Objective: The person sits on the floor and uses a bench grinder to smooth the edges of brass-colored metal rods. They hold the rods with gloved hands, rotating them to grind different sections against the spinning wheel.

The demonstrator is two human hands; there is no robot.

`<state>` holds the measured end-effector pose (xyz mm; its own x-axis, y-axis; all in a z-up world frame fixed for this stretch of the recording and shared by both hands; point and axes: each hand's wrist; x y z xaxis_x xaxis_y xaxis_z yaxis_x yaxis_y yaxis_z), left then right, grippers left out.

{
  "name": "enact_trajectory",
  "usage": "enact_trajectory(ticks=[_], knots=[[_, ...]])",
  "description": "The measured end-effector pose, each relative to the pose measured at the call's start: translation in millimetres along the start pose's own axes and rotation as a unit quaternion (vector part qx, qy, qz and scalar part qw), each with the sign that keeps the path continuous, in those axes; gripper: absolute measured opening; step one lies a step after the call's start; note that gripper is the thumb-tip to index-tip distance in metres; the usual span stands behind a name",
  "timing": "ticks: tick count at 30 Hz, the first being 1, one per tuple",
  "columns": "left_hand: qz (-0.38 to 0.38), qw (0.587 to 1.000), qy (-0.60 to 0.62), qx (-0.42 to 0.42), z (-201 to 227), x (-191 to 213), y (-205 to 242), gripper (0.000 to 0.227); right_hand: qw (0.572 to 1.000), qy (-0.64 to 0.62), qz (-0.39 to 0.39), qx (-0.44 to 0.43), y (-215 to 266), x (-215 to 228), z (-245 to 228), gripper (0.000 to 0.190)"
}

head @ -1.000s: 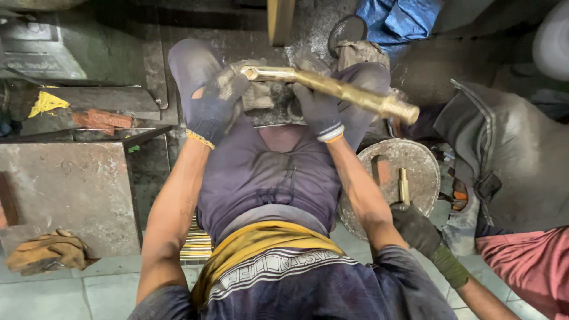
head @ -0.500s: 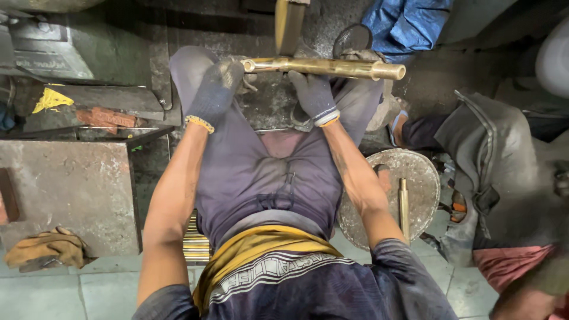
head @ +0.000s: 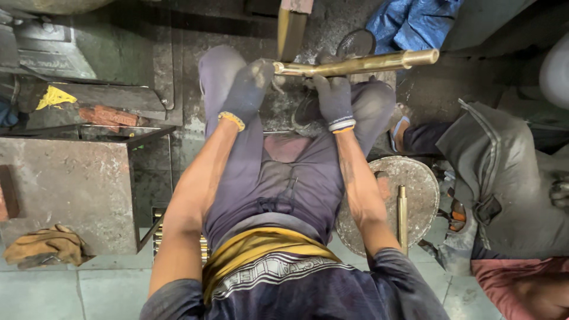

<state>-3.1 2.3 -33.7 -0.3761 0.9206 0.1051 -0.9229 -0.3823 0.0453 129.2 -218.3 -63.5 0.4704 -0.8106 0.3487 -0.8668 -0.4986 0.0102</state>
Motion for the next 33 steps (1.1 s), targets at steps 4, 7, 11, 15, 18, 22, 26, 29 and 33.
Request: enact_trajectory(ticks=[4, 7, 11, 15, 18, 22, 26, 29, 33], knots=[[-0.022, 0.992, 0.022, 0.125, 5, -13, -6, 0.031, 0.997, -0.002, 0.047, 0.063, 1, 2, -9, 0.028], [-0.002, 0.996, 0.071, 0.055, 10, -7, -4, 0.029, 0.973, -0.220, 0.010, -0.074, -5, -11, -17, 0.036], [0.037, 0.981, 0.136, 0.133, 15, 16, 7, 0.029, 0.997, -0.050, -0.016, -0.048, -14, -31, -32, 0.026], [0.044, 0.996, 0.027, 0.069, 18, 27, 14, 0.031, 0.996, 0.033, -0.009, 0.081, -16, -38, -41, 0.028], [0.042, 0.992, 0.049, 0.110, 18, 14, 5, 0.031, 0.982, -0.180, -0.008, -0.057, -17, -32, -38, 0.022], [0.021, 0.992, 0.004, 0.122, 16, -10, -3, 0.031, 0.986, -0.155, 0.031, -0.060, -13, -14, -24, 0.018], [0.011, 0.997, 0.032, 0.075, 12, -17, -4, 0.031, 0.963, -0.229, 0.048, -0.132, -15, -8, -16, 0.018], [0.023, 0.997, 0.061, 0.045, 9, -3, 0, 0.031, 0.992, -0.108, 0.048, -0.044, -19, -20, -17, 0.023], [0.052, 0.996, 0.007, 0.071, 8, 16, 8, 0.031, 0.998, -0.042, 0.014, -0.037, -26, -40, -22, 0.023]])
Point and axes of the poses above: each hand's wrist, its own y-axis away from the middle knuckle, its own x-axis out of the back of the hand, z = x × y, and after that the axes turned 4 degrees about -y, right-handed
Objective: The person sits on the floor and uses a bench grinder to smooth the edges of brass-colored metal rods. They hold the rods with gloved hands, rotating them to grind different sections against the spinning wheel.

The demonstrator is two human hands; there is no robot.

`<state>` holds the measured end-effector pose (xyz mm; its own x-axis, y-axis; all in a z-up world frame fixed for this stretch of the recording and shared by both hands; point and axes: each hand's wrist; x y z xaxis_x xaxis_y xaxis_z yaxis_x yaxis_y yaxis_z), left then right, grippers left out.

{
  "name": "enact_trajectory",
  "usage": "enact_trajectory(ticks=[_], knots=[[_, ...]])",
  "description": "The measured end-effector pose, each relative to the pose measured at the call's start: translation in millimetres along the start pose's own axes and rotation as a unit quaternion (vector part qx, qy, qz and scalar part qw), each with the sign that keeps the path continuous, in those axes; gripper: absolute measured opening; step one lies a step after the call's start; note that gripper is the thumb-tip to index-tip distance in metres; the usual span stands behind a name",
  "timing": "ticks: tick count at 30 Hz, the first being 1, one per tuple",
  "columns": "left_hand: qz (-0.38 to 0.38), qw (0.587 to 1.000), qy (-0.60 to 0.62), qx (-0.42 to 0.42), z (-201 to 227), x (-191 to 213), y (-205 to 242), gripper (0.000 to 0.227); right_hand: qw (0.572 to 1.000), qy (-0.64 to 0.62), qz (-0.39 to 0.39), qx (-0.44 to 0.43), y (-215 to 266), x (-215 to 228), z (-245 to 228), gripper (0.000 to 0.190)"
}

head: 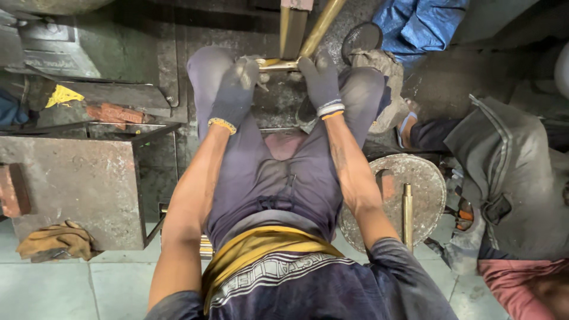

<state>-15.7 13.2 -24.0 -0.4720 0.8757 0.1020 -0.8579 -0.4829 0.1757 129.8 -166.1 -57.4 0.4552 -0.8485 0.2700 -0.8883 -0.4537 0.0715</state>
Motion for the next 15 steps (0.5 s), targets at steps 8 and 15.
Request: enact_trajectory(ticks=[8, 15], knots=[[-0.019, 1.000, -0.006, 0.010, -4, -23, -8, 0.031, 0.998, -0.062, 0.002, -0.017, 0, 17, -3, 0.020], [-0.021, 1.000, -0.008, -0.002, -3, -24, -12, 0.032, 0.988, -0.145, 0.000, -0.049, -3, 13, -2, 0.020]])
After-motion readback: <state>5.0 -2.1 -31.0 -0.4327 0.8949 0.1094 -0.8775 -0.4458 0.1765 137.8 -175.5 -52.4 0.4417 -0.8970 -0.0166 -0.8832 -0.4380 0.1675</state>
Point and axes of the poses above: each hand's wrist, its own y-axis away from the middle knuckle, its own x-axis out of the back of the hand, z = x × y, and after that the axes turned 4 degrees about -y, right-handed
